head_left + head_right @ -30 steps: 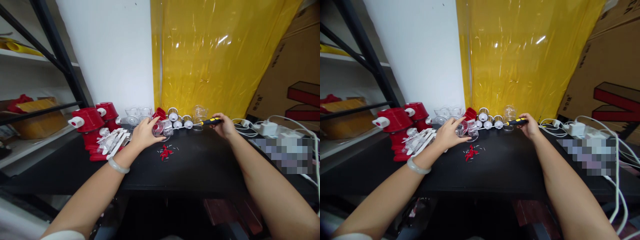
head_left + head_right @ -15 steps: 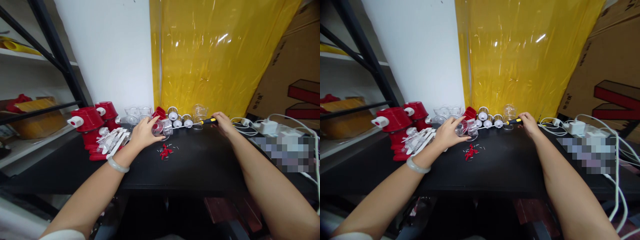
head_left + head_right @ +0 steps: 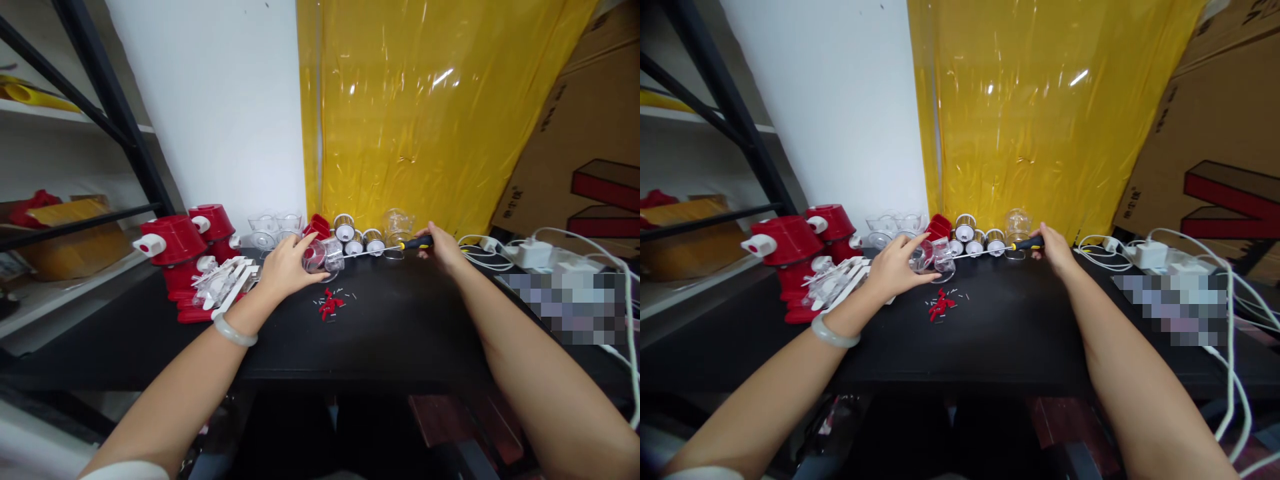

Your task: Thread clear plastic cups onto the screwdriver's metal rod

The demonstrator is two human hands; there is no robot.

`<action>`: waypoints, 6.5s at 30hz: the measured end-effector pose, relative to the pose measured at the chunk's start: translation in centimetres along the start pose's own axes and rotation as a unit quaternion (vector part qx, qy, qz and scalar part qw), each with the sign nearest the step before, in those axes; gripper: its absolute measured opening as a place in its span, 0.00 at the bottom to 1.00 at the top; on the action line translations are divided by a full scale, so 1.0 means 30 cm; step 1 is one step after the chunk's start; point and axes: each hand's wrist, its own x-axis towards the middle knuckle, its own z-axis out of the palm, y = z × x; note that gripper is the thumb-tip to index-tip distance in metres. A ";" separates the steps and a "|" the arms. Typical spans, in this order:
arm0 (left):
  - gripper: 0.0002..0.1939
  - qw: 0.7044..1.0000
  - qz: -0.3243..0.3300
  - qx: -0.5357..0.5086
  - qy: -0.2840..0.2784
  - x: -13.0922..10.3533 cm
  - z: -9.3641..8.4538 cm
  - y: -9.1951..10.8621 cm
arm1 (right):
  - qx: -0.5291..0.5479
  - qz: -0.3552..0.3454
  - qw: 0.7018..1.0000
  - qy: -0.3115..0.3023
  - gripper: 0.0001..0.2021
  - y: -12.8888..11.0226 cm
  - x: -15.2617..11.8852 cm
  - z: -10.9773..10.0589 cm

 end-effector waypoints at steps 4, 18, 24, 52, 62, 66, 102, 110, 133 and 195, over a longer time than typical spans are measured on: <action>0.46 1.000 0.002 0.004 -0.005 -0.001 -0.003 0.003 | -0.020 -0.031 0.999 0.021 0.19 0.002 -0.003 0.003; 0.46 1.000 -0.003 0.001 -0.004 -0.001 -0.004 0.005 | 0.086 -0.013 0.996 -0.005 0.16 -0.011 -0.002 0.000; 0.46 1.000 -0.007 -0.008 -0.010 0.001 -0.005 0.006 | -0.025 0.003 1.000 0.013 0.24 -0.003 -0.005 -0.004; 0.46 1.000 -0.002 -0.010 -0.006 0.000 -0.002 0.009 | 0.188 0.022 0.982 0.006 0.12 -0.061 -0.034 0.013; 0.42 1.000 0.004 -0.015 0.019 -0.001 0.001 0.010 | 0.171 0.017 0.985 0.005 0.19 -0.059 -0.031 0.008; 0.42 1.000 0.009 -0.011 0.028 0.000 0.001 0.008 | 0.085 -0.006 0.996 0.022 0.21 -0.034 -0.016 0.017; 0.38 0.998 0.017 0.046 0.040 0.003 -0.015 0.008 | 0.196 -0.012 0.979 -0.048 0.18 -0.065 -0.049 0.018; 0.39 0.998 0.016 0.049 0.036 0.006 -0.018 0.007 | 0.211 0.003 0.976 -0.060 0.19 -0.063 -0.055 0.010; 0.46 0.999 0.018 -0.010 0.036 0.012 -0.018 -0.030 | 0.242 0.004 0.970 -0.018 0.19 -0.069 -0.038 0.026; 0.44 1.000 -0.001 -0.017 -0.005 0.007 -0.010 -0.022 | 0.142 -0.056 0.988 0.004 0.12 -0.056 -0.031 0.019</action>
